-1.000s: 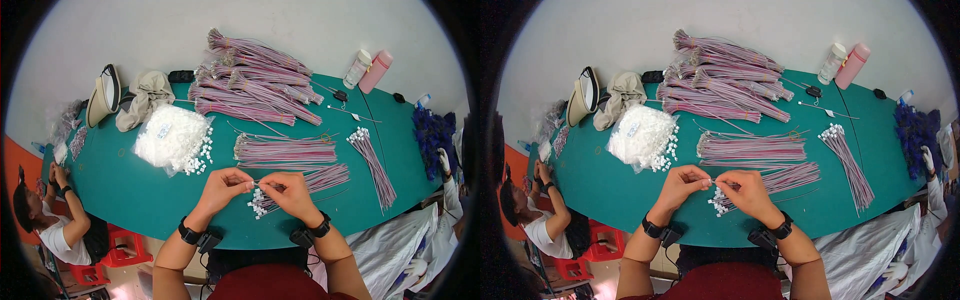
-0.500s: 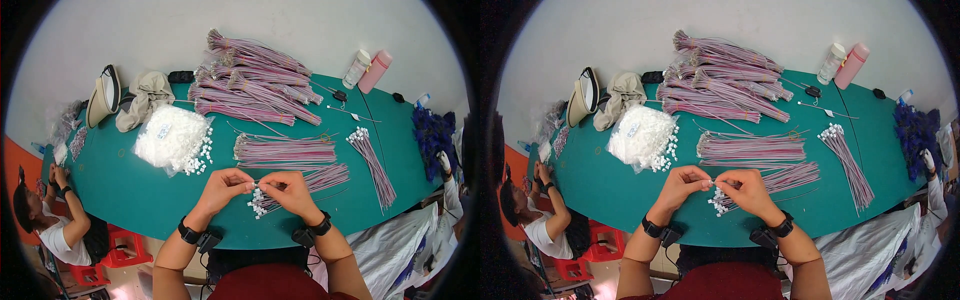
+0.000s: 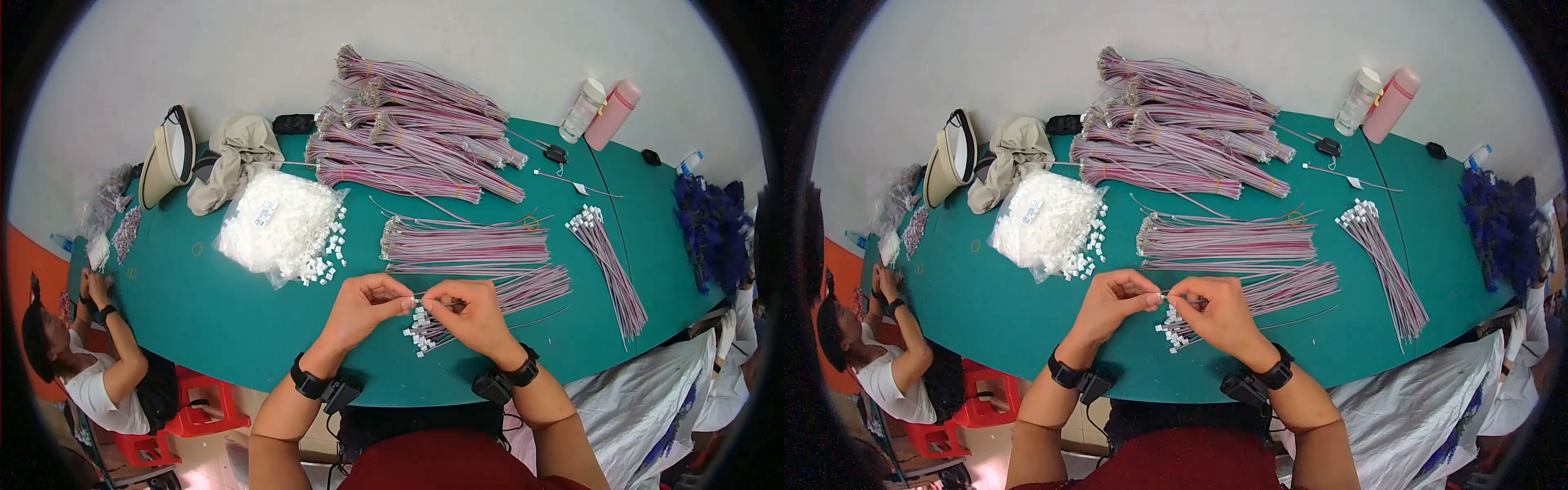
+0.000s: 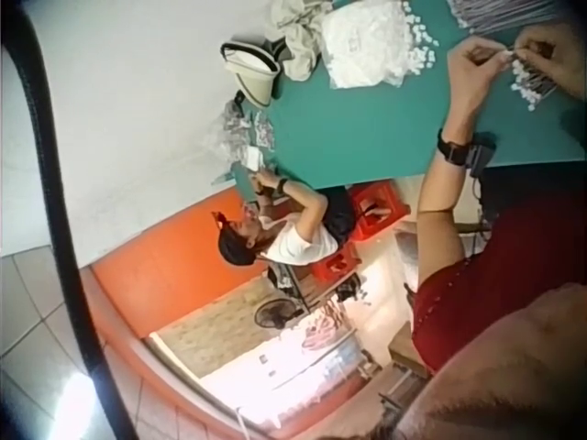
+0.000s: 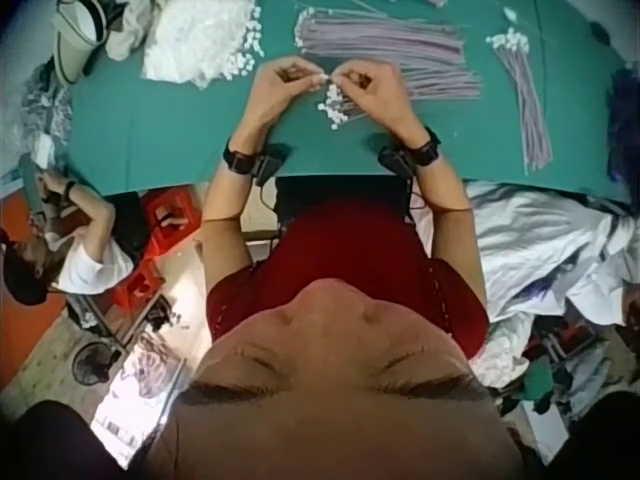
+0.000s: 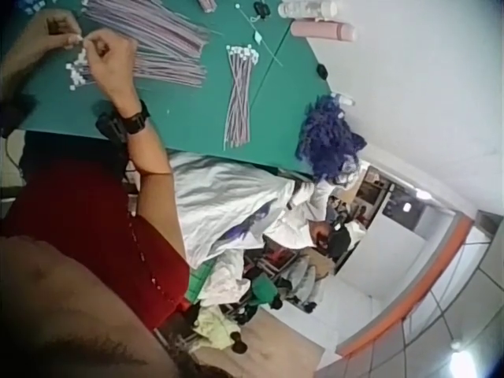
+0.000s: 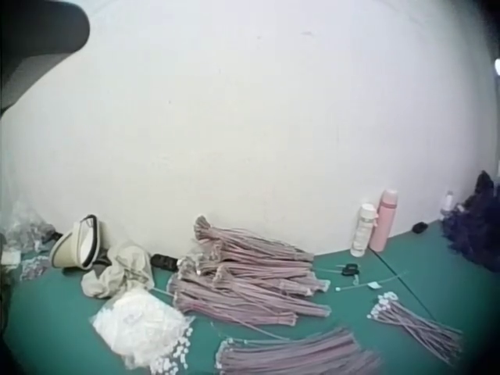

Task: Manually attaching small plastic clips to bundles of striped cables at a workbench.

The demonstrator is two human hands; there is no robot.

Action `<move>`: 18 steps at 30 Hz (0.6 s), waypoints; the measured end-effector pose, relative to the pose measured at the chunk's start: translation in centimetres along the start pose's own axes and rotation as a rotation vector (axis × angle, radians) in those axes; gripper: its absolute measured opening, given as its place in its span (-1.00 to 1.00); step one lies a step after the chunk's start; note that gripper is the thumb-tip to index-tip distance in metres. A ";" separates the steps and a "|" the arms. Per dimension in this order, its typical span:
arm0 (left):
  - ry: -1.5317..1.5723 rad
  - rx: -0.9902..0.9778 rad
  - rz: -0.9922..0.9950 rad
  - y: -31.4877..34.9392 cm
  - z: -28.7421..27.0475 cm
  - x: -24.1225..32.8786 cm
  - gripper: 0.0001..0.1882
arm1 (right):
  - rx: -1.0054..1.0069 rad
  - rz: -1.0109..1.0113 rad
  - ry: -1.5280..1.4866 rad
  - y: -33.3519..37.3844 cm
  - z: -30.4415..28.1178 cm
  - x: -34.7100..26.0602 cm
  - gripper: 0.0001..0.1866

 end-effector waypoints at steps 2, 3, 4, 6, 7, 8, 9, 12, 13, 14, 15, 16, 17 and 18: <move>0.022 -0.010 -0.020 -0.1 -0.1 -0.2 -0.87 | -0.021 0.029 -0.015 0.0 0.0 0.0 -0.94; 0.022 -0.011 -0.021 -0.1 -0.1 -0.2 -0.87 | -0.020 0.030 -0.015 -0.1 0.0 0.2 -0.94; 0.049 -0.019 -0.035 -0.1 0.0 -0.3 -0.87 | -0.040 0.067 -0.059 0.0 0.2 0.7 -0.94; 0.103 -0.035 -0.064 -0.1 0.0 -0.5 -0.88 | -0.082 0.142 -0.148 0.0 0.5 1.6 -0.94; 0.102 -0.036 -0.064 -0.1 0.0 -0.5 -0.88 | -0.080 0.142 -0.148 0.0 0.5 1.8 -0.94; 0.109 -0.032 -0.066 -0.1 0.0 -0.6 -0.88 | -0.081 0.150 -0.189 0.0 0.5 2.0 -0.94; 0.116 -0.029 -0.067 -0.1 0.0 -0.6 -0.88 | -0.081 0.159 -0.229 0.0 0.5 2.1 -0.94; 0.130 -0.026 -0.071 -0.2 0.0 -0.7 -0.87 | -0.073 0.142 -0.246 0.0 0.6 2.0 -0.94; 0.136 -0.025 -0.073 -0.2 -0.1 -0.8 -0.87 | -0.066 0.117 -0.224 0.0 0.7 1.8 -0.94; 0.142 -0.024 -0.076 -0.2 -0.1 -0.8 -0.87 | -0.059 0.093 -0.203 0.0 0.7 1.6 -0.95; 0.142 -0.023 -0.076 -0.2 -0.2 -0.8 -0.87 | -0.060 0.093 -0.203 0.0 0.7 1.4 -0.95; 0.140 -0.024 -0.075 -0.1 -0.3 -0.8 -0.87 | -0.050 0.081 -0.148 0.0 0.6 1.1 -0.95; 0.139 -0.026 -0.073 -0.1 -0.2 -0.8 -0.87 | -0.039 0.069 -0.092 0.0 0.4 0.8 -0.95; 0.138 -0.029 -0.071 -0.1 -0.2 -0.7 -0.87 | -0.027 0.057 -0.036 0.0 0.2 0.4 -0.95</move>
Point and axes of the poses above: each hand's wrist, its own y-axis away from the middle knuckle, its own z-axis out of the palm, x = y × z, the point moved 8 cm from there along -y, towards the middle knuckle, and after that the axes turned 10 degrees about y, right-handed, at the moved point
